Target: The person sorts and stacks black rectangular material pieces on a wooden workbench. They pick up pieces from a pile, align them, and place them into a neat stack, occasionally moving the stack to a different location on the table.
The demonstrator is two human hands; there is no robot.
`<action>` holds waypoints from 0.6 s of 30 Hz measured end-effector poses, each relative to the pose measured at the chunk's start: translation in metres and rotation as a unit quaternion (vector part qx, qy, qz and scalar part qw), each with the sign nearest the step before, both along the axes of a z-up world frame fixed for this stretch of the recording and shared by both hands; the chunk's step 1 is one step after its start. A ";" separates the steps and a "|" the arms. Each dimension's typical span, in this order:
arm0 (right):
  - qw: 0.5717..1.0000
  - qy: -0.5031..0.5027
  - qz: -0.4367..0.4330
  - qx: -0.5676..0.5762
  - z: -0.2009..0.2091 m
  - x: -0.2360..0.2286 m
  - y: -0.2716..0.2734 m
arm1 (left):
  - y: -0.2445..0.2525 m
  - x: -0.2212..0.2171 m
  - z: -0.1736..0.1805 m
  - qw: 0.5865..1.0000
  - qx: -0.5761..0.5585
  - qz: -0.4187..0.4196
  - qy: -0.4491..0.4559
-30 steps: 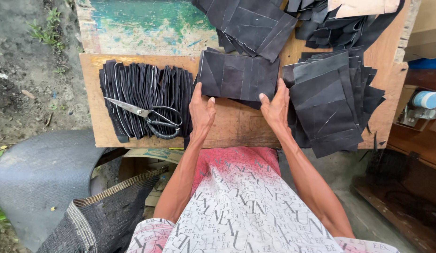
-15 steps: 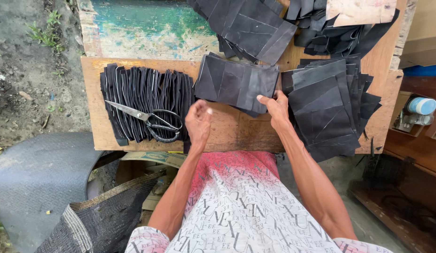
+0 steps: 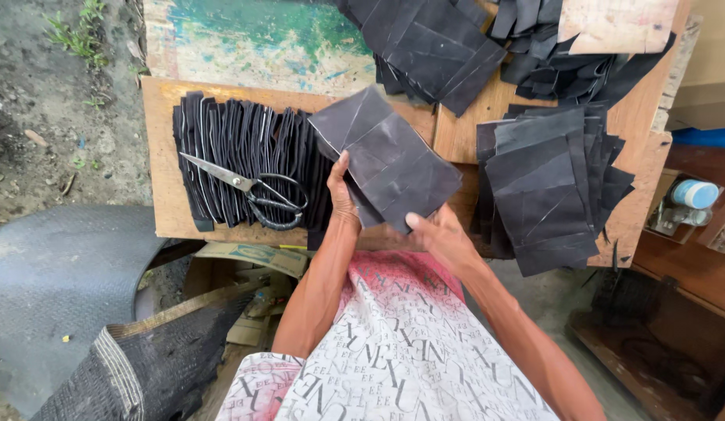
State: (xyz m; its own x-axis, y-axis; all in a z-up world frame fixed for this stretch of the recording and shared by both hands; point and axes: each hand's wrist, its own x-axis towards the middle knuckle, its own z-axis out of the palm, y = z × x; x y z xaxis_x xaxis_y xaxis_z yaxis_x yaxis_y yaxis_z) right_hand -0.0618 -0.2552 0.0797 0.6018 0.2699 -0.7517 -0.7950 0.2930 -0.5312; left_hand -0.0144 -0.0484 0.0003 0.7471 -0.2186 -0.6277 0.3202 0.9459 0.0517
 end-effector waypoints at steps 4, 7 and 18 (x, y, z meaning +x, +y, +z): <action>0.973 -0.106 0.046 -0.199 0.030 0.017 -0.050 | 0.018 0.016 0.017 0.996 0.020 -0.081 -0.017; 0.828 -0.321 0.054 -0.457 0.062 0.038 -0.042 | 0.017 0.017 0.022 0.989 0.060 -0.135 -0.006; 0.677 -0.451 0.142 -0.564 0.068 0.077 0.022 | -0.011 0.022 0.023 0.990 0.067 -0.125 0.017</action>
